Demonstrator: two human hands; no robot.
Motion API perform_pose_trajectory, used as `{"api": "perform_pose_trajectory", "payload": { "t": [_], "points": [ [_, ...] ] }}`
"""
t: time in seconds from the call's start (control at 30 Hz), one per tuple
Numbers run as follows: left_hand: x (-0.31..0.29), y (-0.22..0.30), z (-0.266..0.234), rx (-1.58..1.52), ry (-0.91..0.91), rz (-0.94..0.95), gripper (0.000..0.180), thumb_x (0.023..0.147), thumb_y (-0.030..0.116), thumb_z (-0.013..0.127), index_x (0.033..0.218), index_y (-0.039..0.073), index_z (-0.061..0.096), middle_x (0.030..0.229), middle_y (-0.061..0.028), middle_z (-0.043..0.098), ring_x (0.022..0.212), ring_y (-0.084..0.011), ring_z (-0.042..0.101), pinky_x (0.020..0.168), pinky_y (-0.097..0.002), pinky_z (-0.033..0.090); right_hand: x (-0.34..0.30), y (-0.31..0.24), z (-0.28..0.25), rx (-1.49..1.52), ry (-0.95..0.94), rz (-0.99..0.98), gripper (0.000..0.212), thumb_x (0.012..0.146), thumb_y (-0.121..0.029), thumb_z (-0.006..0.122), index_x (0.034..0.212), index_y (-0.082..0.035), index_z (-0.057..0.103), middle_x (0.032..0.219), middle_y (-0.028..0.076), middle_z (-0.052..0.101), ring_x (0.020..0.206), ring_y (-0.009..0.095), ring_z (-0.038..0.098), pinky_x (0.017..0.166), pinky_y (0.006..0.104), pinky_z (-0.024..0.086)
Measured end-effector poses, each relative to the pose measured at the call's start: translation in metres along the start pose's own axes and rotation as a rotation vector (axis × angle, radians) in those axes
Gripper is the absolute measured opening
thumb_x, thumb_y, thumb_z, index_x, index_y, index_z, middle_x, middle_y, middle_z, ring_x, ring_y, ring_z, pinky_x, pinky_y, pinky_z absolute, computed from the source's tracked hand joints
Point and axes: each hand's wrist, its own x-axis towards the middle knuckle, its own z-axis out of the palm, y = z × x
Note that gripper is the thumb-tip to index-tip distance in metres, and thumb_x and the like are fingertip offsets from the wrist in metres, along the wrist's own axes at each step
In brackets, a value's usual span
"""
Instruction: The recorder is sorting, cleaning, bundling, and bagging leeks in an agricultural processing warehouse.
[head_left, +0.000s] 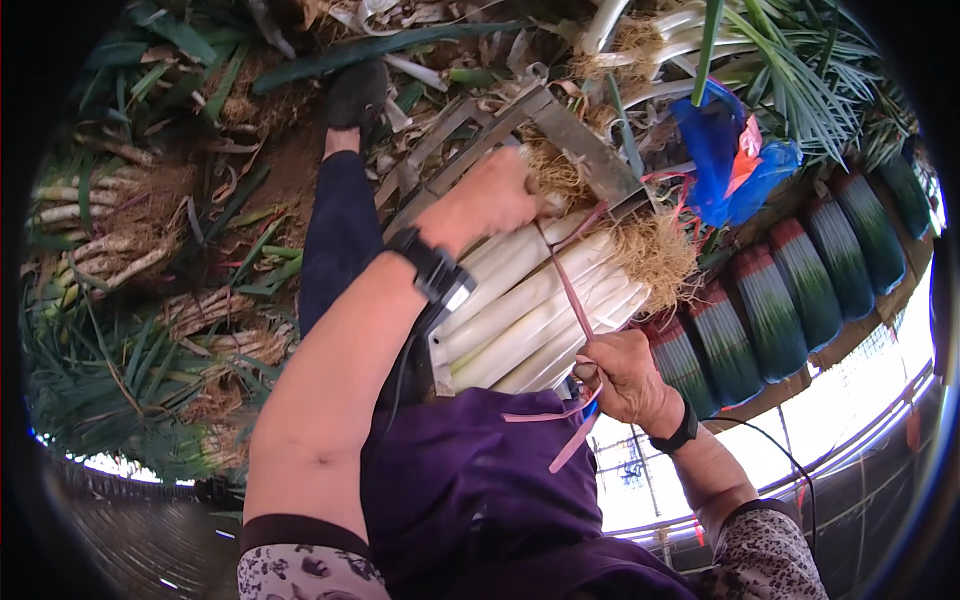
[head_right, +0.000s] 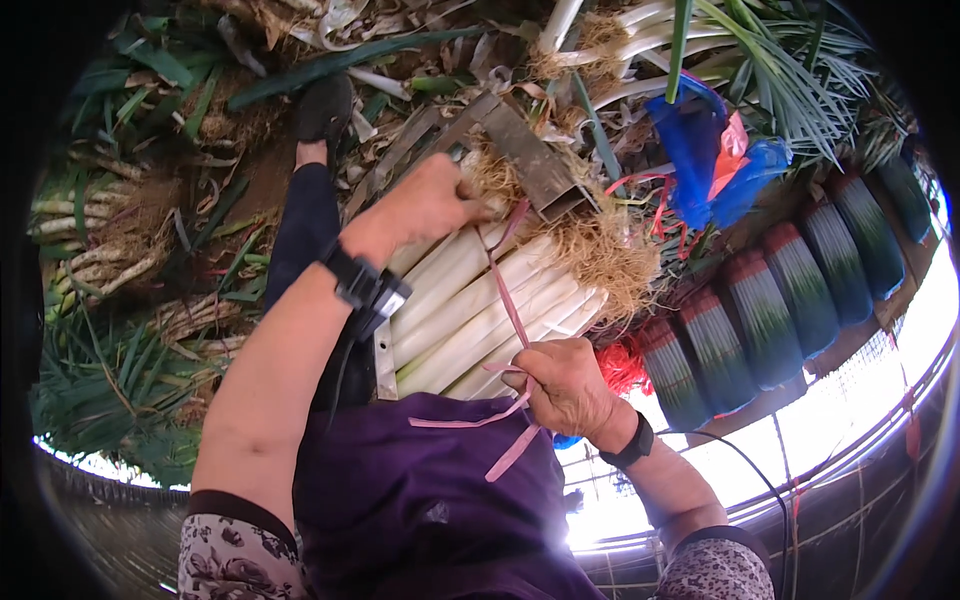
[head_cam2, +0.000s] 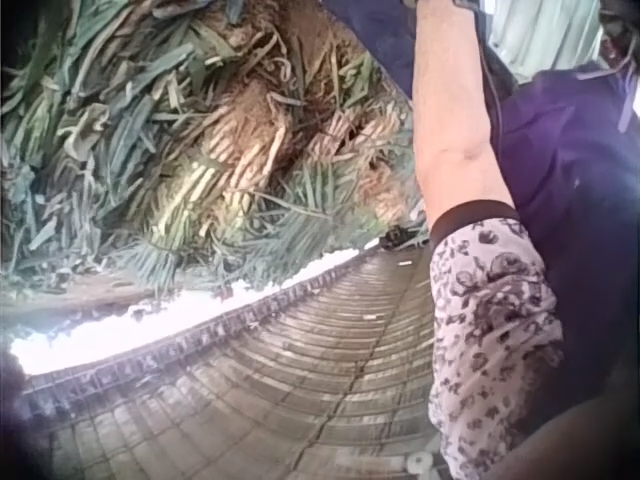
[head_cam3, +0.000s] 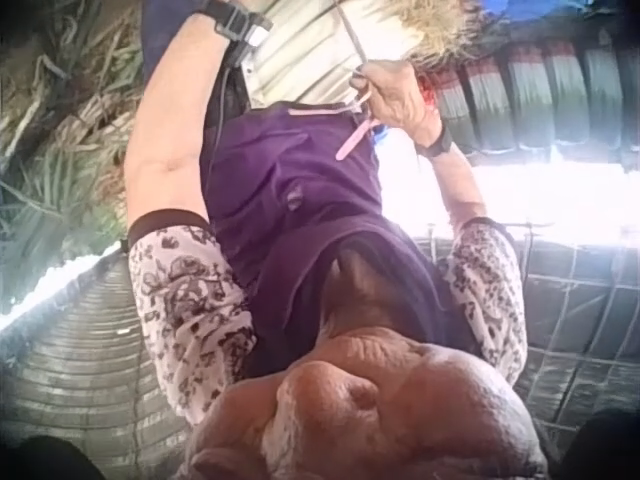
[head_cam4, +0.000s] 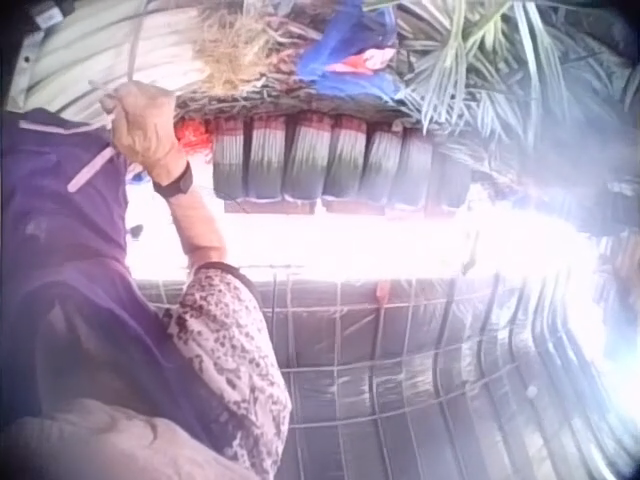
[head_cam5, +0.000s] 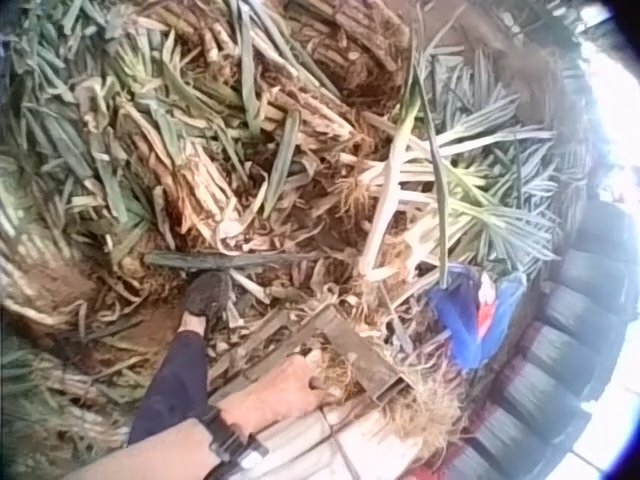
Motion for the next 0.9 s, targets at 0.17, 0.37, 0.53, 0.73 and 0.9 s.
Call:
{"api": "perform_pose_trajectory", "payload": {
  "t": [0.17,0.37,0.53,0.73,0.9],
  "points": [
    [0.03,0.02,0.001,0.353,-0.061,0.122,0.032,0.065,0.024,0.076,0.074,-0.005,0.066,0.066,-0.0214,0.061,0.058,-0.0319,0.058,0.058,-0.0389,0.047,-0.004,0.0,0.002,0.091,-0.02,0.013,0.023,0.085,-0.017,0.053,0.067,-0.002,0.051,0.056,0.013,0.047,0.05,0.033,0.05,0.047,0.0377,0.038],
    [0.019,0.0,-0.041,-0.277,0.312,-0.062,0.036,0.074,0.033,0.073,0.068,-0.001,0.062,0.067,-0.0077,0.064,0.058,-0.0183,0.055,0.057,-0.0333,0.047,-0.005,-0.007,-0.009,0.123,0.037,0.139,0.021,0.081,-0.008,0.055,0.064,0.0,0.045,0.054,0.015,0.041,0.048,0.035,0.045,0.047,0.0393,0.036],
    [0.057,-0.045,0.017,-0.508,1.131,0.067,0.054,0.089,0.045,0.054,0.064,-0.003,0.061,0.054,-0.0125,0.057,0.054,-0.0289,0.053,0.061,-0.0387,0.046,-0.004,-0.013,0.004,0.119,0.081,0.088,0.024,0.083,-0.01,0.056,0.064,0.0,0.044,0.054,0.015,0.042,0.048,0.034,0.045,0.047,0.0383,0.036],
    [0.065,-0.04,0.047,-0.583,0.765,-0.186,0.055,0.089,0.046,0.052,0.072,-0.006,0.061,0.064,-0.0258,0.057,0.062,-0.0387,0.057,0.064,-0.0429,0.045,-0.021,-0.004,0.004,0.223,0.177,0.201,0.031,0.091,-0.021,0.053,0.067,-0.001,0.049,0.053,0.011,0.041,0.045,0.025,0.043,0.046,0.035,0.036],
    [0.064,-0.034,0.038,-0.463,0.958,-0.077,0.055,0.088,0.047,0.058,0.067,-0.004,0.062,0.057,-0.0183,0.057,0.056,-0.0289,0.053,0.062,-0.0411,0.044,-0.015,-0.008,0.003,0.204,0.239,0.079,0.035,0.094,-0.024,0.051,0.068,-0.001,0.05,0.053,0.009,0.041,0.046,0.019,0.042,0.045,0.0336,0.033]
  ]
}}
